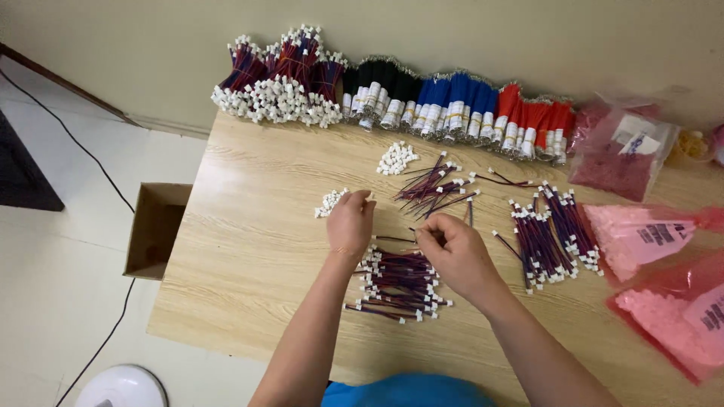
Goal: Attaching small white plastic connectors to the ends of purple wires
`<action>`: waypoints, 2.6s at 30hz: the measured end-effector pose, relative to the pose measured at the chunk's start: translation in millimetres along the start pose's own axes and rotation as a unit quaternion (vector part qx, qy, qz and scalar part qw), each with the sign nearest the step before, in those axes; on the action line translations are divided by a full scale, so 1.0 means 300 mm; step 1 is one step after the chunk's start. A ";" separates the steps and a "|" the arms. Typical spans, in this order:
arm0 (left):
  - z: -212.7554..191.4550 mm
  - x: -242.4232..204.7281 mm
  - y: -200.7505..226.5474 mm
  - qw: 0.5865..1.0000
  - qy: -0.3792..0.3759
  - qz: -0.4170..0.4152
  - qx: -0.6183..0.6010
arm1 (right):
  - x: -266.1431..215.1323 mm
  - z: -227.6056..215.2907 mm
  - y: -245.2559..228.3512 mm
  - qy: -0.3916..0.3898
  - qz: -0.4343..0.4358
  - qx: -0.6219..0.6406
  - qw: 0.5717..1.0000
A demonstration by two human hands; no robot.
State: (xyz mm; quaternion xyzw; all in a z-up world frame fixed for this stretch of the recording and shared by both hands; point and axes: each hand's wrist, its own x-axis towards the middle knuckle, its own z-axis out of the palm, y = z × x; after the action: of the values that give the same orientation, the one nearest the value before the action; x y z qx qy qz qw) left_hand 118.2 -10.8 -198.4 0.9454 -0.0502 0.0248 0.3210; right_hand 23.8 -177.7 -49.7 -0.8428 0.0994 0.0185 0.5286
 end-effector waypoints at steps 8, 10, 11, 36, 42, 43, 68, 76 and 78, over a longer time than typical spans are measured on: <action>0.194 0.122 -0.083 0.977 -0.026 0.062 0.201 | 0.056 -0.006 0.073 -0.005 0.024 0.012 1.000; 0.203 0.119 -0.096 0.973 -0.039 0.064 0.217 | 0.050 -0.006 0.062 -0.014 0.024 0.016 1.000; 0.205 0.116 -0.101 0.972 -0.043 0.063 0.224 | 0.050 -0.007 0.043 -0.010 0.018 0.015 1.000; -0.353 -0.345 0.260 0.575 -0.145 -0.236 -0.770 | -0.190 -0.083 -0.253 -0.003 -0.087 -0.052 0.995; -0.380 -0.377 0.278 0.595 -0.156 -0.209 -0.760 | -0.227 -0.103 -0.319 -0.017 -0.099 -0.046 0.994; -0.384 -0.379 0.284 0.596 -0.156 -0.208 -0.760 | -0.223 -0.103 -0.316 -0.017 -0.100 -0.046 0.994; -0.408 -0.382 0.324 0.729 -0.130 -0.150 -0.655 | -0.207 -0.102 -0.280 -0.021 -0.130 -0.137 0.982; -0.395 -0.369 0.330 0.766 -0.131 -0.130 -0.616 | -0.199 -0.100 -0.276 -0.011 -0.124 -0.137 0.983; -0.387 -0.371 0.337 0.769 -0.137 -0.136 -0.610 | -0.196 -0.101 -0.274 -0.028 -0.113 -0.137 0.984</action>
State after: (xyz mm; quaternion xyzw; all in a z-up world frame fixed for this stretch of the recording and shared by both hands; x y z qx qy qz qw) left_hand -5.2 -11.0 -54.1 0.5411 0.0314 -0.1845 0.8199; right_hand -20.8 -161.5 44.6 -0.9123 -0.0151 -0.0042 0.4093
